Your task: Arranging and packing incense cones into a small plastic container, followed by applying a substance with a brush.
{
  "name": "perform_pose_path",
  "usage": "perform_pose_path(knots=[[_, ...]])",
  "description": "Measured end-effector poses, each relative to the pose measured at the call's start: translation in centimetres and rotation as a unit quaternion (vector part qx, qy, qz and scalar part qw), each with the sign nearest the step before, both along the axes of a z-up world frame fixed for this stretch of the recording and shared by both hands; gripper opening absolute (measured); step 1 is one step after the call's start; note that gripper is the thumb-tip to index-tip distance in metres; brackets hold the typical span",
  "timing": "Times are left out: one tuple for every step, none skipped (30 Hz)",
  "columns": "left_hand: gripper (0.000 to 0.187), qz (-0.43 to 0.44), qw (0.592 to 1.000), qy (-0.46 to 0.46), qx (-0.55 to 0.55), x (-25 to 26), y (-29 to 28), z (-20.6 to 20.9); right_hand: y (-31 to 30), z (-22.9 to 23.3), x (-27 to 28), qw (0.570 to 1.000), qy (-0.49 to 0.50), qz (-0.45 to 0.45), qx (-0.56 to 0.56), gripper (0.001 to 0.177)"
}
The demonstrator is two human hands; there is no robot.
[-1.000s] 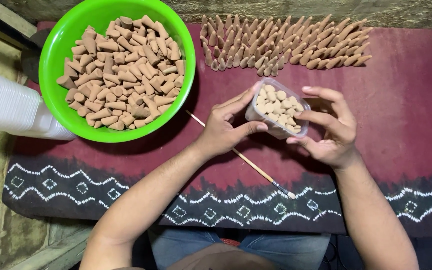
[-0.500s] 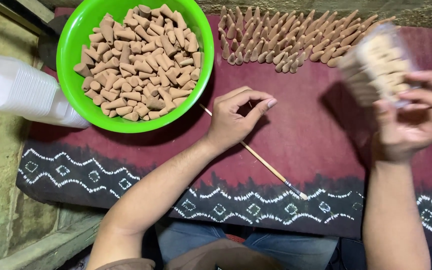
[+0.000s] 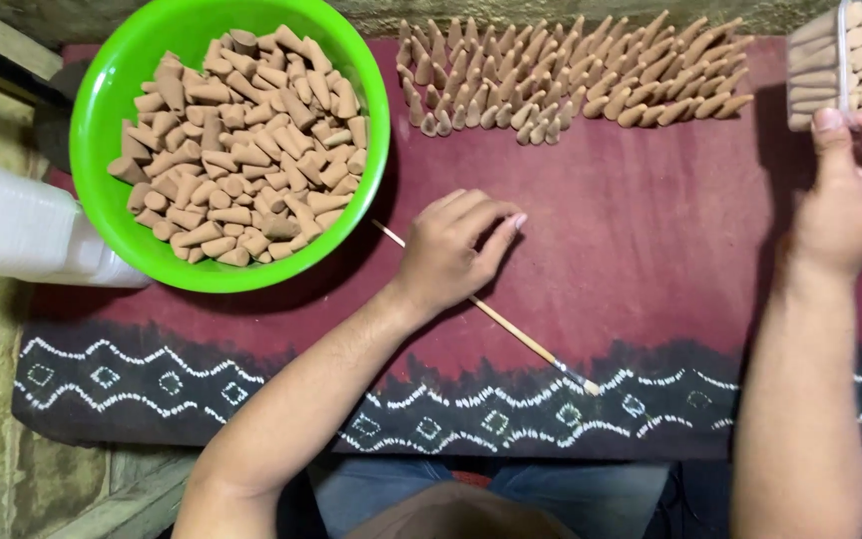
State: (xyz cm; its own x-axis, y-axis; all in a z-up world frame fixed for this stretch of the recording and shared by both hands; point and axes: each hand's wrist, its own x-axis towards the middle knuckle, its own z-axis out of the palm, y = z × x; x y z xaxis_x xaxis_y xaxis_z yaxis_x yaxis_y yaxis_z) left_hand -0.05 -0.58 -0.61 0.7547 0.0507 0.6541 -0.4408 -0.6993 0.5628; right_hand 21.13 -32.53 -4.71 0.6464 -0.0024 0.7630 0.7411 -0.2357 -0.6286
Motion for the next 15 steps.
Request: perform_pose_path(knots=[[0.008, 0.002, 1.000, -0.001, 0.003, 0.1, 0.0, -0.2, -0.8, -0.8, 1.3, 1.000, -0.001, 0.002, 0.003, 0.027], [0.009, 0.006, 1.000, 0.012, 0.014, 0.2, 0.1, -0.5, -1.5, -1.5, 2.5, 0.999, 0.040, -0.013, -0.030, 0.024], [0.011, 0.010, 0.999, 0.029, 0.021, 0.1, 0.0, -0.8, -2.4, -2.3, 3.4, 0.994, 0.085, -0.028, -0.067, 0.022], [0.011, 0.012, 0.999, 0.032, 0.019, -0.1, -0.2, -1.0, -2.7, -2.5, 3.6, 0.993, 0.088, -0.026, -0.070, 0.022], [0.013, 0.015, 0.999, 0.031, 0.023, 0.0, -0.2, -1.2, -2.6, -2.6, 4.2, 0.991, 0.085, -0.028, -0.101, 0.022], [0.015, 0.019, 0.999, 0.030, 0.026, 0.1, -0.1, -1.2, -2.5, -2.6, 4.9, 0.987, 0.083, -0.032, -0.133, 0.023], [0.015, 0.026, 0.999, 0.031, 0.027, 0.2, -0.2, -1.3, -3.3, -4.0, 6.0, 0.987, 0.082, -0.024, -0.132, 0.023], [0.017, 0.028, 0.998, 0.041, 0.025, 0.2, -0.3, -1.4, -4.0, -5.3, 7.2, 0.979, 0.166, -0.027, -0.113, 0.020], [0.018, 0.033, 0.998, 0.051, 0.025, 0.2, -0.2, -1.6, -4.2, -6.9, 8.5, 0.963, 0.250, -0.025, -0.093, 0.018], [0.018, 0.043, 0.997, 0.051, 0.028, 0.2, -0.2, -1.8, -3.3, -7.2, 8.6, 0.964, 0.249, -0.015, -0.093, 0.018], [0.019, 0.044, 0.996, 0.063, 0.034, 0.3, -0.2, -2.0, -2.7, -7.5, 8.5, 0.943, 0.331, 0.037, 0.016, 0.020], [0.019, 0.045, 0.995, 0.075, 0.039, 0.3, -0.2, -2.3, -2.0, -7.8, 8.4, 0.901, 0.407, 0.087, 0.123, 0.022], [0.019, 0.053, 0.995, 0.073, 0.041, 0.3, -0.2, -2.2, -0.7, -6.0, 7.0, 0.901, 0.406, 0.096, 0.122, 0.022], [0.020, 0.051, 0.994, 0.085, 0.038, 0.3, -0.2, -2.2, 0.6, -4.2, 5.7, 0.931, 0.329, 0.154, -0.003, 0.029], [0.021, 0.049, 0.993, 0.100, 0.033, 0.1, -0.3, -2.3, 1.6, -2.4, 4.0, 0.939, 0.244, 0.206, -0.126, 0.044]])
